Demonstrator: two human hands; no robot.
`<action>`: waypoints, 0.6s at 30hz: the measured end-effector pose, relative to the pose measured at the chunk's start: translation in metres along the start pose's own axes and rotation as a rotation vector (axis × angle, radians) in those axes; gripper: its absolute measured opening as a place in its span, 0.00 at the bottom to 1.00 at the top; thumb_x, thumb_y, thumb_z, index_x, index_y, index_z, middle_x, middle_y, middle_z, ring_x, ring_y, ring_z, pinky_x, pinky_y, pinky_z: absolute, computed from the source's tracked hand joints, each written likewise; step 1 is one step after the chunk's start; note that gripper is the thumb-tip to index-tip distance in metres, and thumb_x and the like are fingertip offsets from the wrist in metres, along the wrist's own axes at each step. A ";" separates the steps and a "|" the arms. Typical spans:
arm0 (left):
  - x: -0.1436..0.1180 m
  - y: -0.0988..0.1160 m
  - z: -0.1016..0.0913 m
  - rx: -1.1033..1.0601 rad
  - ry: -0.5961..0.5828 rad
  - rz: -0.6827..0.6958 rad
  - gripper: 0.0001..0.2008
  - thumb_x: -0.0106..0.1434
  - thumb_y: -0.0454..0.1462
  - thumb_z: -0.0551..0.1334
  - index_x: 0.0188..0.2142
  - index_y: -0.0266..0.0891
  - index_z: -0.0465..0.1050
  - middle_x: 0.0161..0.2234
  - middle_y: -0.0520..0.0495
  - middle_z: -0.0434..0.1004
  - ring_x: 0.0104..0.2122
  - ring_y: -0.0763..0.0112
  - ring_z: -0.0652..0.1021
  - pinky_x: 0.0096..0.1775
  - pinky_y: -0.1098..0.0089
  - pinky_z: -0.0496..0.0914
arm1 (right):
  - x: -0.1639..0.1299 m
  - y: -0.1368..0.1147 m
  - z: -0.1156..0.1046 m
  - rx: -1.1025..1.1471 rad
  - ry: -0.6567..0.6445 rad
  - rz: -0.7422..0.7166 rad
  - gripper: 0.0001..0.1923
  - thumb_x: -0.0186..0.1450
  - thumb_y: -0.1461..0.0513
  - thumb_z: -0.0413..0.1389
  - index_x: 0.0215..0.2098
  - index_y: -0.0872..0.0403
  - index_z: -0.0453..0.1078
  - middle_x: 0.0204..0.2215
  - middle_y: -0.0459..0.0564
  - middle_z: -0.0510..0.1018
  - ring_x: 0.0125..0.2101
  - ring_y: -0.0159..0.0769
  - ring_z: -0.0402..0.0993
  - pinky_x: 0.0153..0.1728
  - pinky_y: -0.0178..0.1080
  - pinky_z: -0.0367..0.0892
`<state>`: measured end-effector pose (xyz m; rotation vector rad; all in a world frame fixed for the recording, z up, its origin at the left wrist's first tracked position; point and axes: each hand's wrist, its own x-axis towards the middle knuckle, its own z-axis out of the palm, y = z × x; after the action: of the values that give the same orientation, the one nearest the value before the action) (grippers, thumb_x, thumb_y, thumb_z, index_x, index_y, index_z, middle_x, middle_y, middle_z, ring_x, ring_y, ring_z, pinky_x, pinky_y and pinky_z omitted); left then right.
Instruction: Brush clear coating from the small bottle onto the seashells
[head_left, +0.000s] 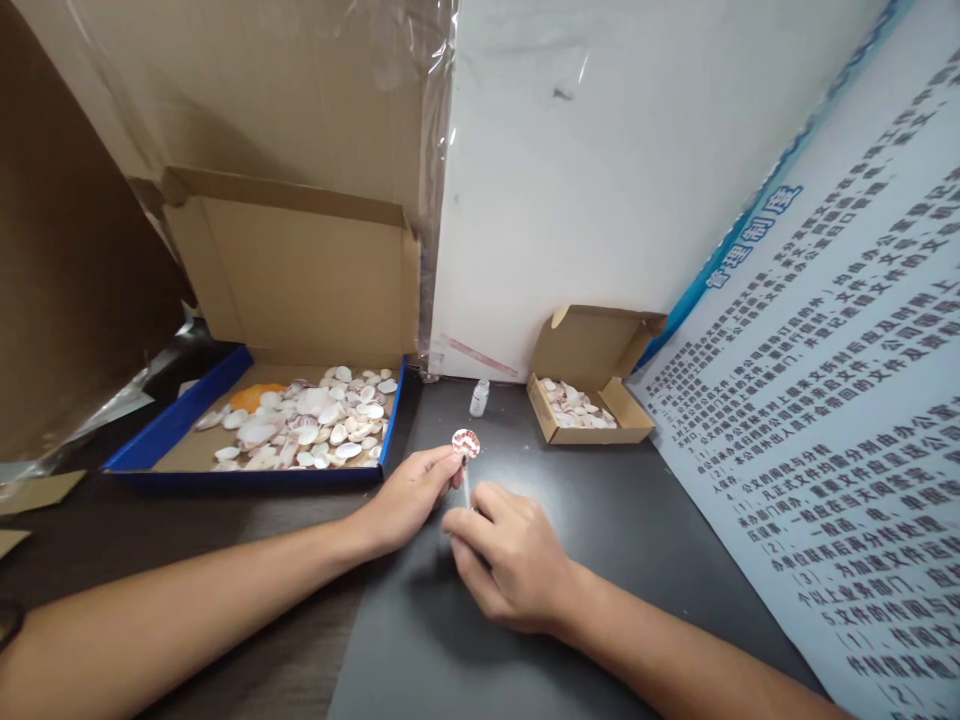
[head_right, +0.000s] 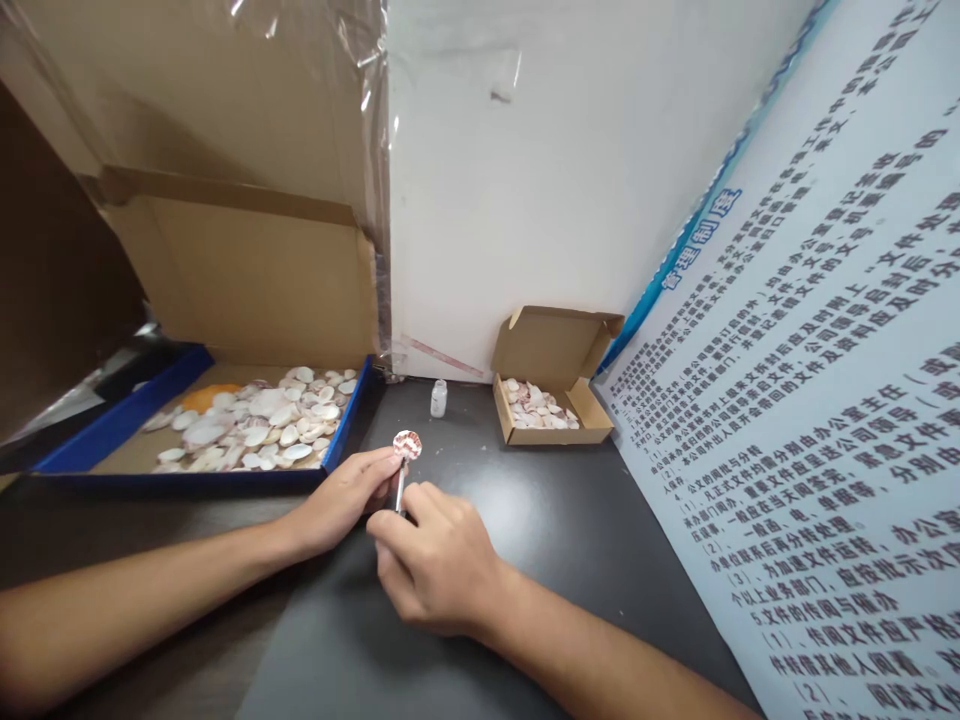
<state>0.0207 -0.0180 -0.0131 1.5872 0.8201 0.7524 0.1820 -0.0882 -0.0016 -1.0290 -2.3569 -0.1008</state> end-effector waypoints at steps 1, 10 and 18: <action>0.000 0.000 0.000 0.005 -0.002 0.005 0.19 0.68 0.48 0.50 0.26 0.39 0.60 0.23 0.55 0.56 0.24 0.75 0.58 0.25 0.74 0.56 | 0.000 0.001 0.000 0.000 0.009 0.022 0.11 0.68 0.63 0.44 0.36 0.54 0.69 0.27 0.48 0.65 0.27 0.35 0.61 0.28 0.37 0.54; -0.001 0.006 0.001 0.051 0.007 0.038 0.18 0.66 0.46 0.49 0.25 0.38 0.62 0.23 0.54 0.59 0.25 0.73 0.60 0.27 0.74 0.58 | -0.001 0.002 0.001 0.141 0.014 0.017 0.10 0.66 0.67 0.45 0.39 0.53 0.67 0.29 0.48 0.66 0.29 0.36 0.63 0.29 0.36 0.57; -0.002 0.011 0.001 0.050 -0.015 0.052 0.19 0.66 0.44 0.50 0.24 0.37 0.66 0.20 0.56 0.58 0.23 0.74 0.60 0.28 0.74 0.58 | 0.000 0.008 0.002 0.234 0.101 0.129 0.08 0.68 0.68 0.45 0.39 0.53 0.64 0.28 0.46 0.68 0.26 0.32 0.64 0.29 0.34 0.58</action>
<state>0.0218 -0.0220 -0.0023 1.6619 0.7949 0.7610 0.1868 -0.0820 -0.0050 -1.0315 -2.1457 0.1648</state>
